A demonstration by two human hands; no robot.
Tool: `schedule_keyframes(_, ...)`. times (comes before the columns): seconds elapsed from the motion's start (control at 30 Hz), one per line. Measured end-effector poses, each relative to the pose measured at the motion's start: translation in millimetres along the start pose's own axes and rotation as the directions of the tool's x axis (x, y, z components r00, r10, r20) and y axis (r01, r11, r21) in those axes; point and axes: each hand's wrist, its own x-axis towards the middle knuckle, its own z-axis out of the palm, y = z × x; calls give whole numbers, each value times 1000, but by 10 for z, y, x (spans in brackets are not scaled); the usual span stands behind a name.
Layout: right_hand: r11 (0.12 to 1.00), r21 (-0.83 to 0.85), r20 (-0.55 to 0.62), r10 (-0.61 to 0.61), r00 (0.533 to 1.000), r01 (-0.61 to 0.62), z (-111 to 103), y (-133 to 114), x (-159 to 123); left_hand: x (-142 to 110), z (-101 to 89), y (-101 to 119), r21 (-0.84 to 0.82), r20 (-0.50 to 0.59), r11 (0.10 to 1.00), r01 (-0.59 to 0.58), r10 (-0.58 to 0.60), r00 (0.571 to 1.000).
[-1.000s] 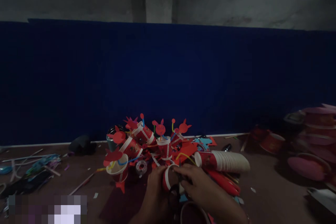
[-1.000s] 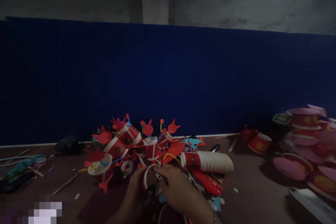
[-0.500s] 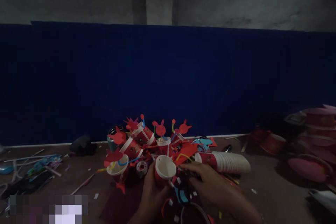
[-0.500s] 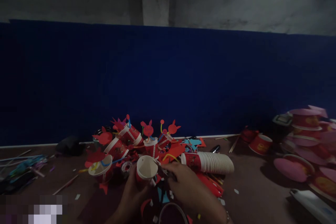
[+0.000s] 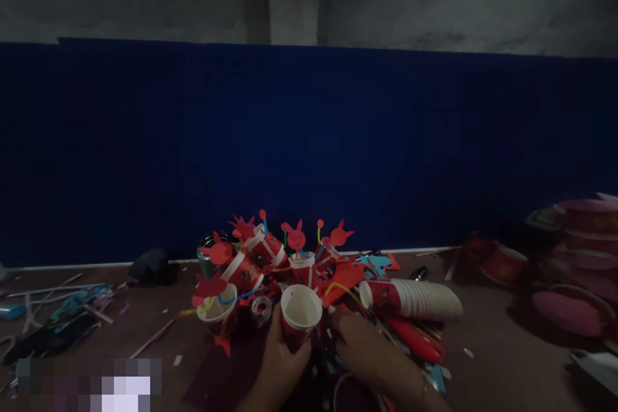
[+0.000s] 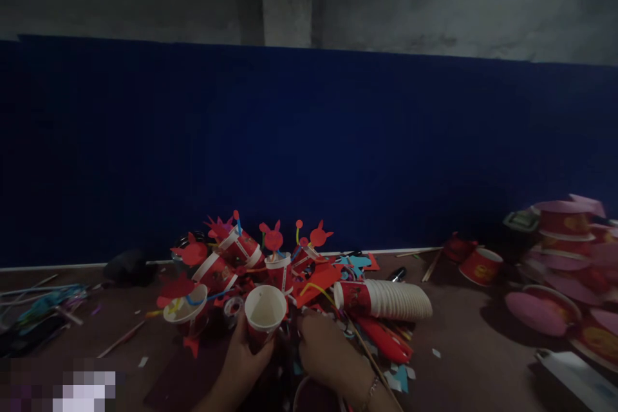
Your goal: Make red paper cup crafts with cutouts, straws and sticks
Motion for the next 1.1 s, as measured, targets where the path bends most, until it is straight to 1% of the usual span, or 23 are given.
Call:
schedule_keyframes(0.03,998,61,-86,32,996,-27,-16,18,43,-19,0,16,-16,37,1000,14,-13,999)
schedule_keyframes(0.07,987,158,-170,67,983,-40,-33,36,87,-41,-1,34,-36,83,999,26,-23,996)
schedule_keyframes(0.1,960,277,-231,106,967,-39,-50,51,128,-66,0,55,-59,133,998,37,-29,991)
schedule_keyframes(0.17,862,507,-237,149,960,-9,-71,68,190,-117,8,100,-113,221,992,48,-22,975)
schedule_keyframes(0.2,815,579,-212,143,967,6,-74,67,207,-140,15,120,-149,263,987,57,-16,965)
schedule_keyframes(0.23,788,615,-186,122,975,19,-70,58,213,-160,25,136,-192,302,979,68,-7,953)
schedule_keyframes(0.27,783,622,-165,101,981,24,-63,44,211,-176,34,148,-237,341,968,79,7,940)
schedule_keyframes(0.33,809,587,-138,84,987,13,-43,2,190,-196,51,155,-312,413,946,90,50,909)
schedule_keyframes(0.37,825,565,-128,85,988,2,-35,-21,176,-202,57,153,-337,432,937,87,72,899)
schedule_keyframes(0.4,837,548,-122,92,988,-10,-30,-44,162,-205,62,147,-348,434,934,80,85,897)
schedule_keyframes(0.47,850,527,-130,95,987,-13,-32,-83,139,-206,65,132,-331,412,942,59,88,907)
schedule_keyframes(0.57,859,511,-167,71,983,25,-51,-114,122,-202,63,111,-310,391,950,31,98,915)
schedule_keyframes(0.67,872,487,-181,62,982,34,-63,-123,121,-200,57,101,-369,399,929,23,135,907)
schedule_keyframes(0.73,881,471,-187,61,981,35,-66,-131,121,-201,50,106,-374,407,927,31,134,903)
schedule_keyframes(0.87,896,440,-202,36,979,58,-76,-158,107,-200,32,125,-324,425,945,52,96,900)
schedule_keyframes(1.0,907,416,-201,28,979,60,-93,-169,91,-190,15,97,-275,426,961,-8,130,895)
schedule_keyframes(1.1,911,405,-226,18,974,77,-73,-154,96,-197,15,58,-265,422,964,-31,145,895)
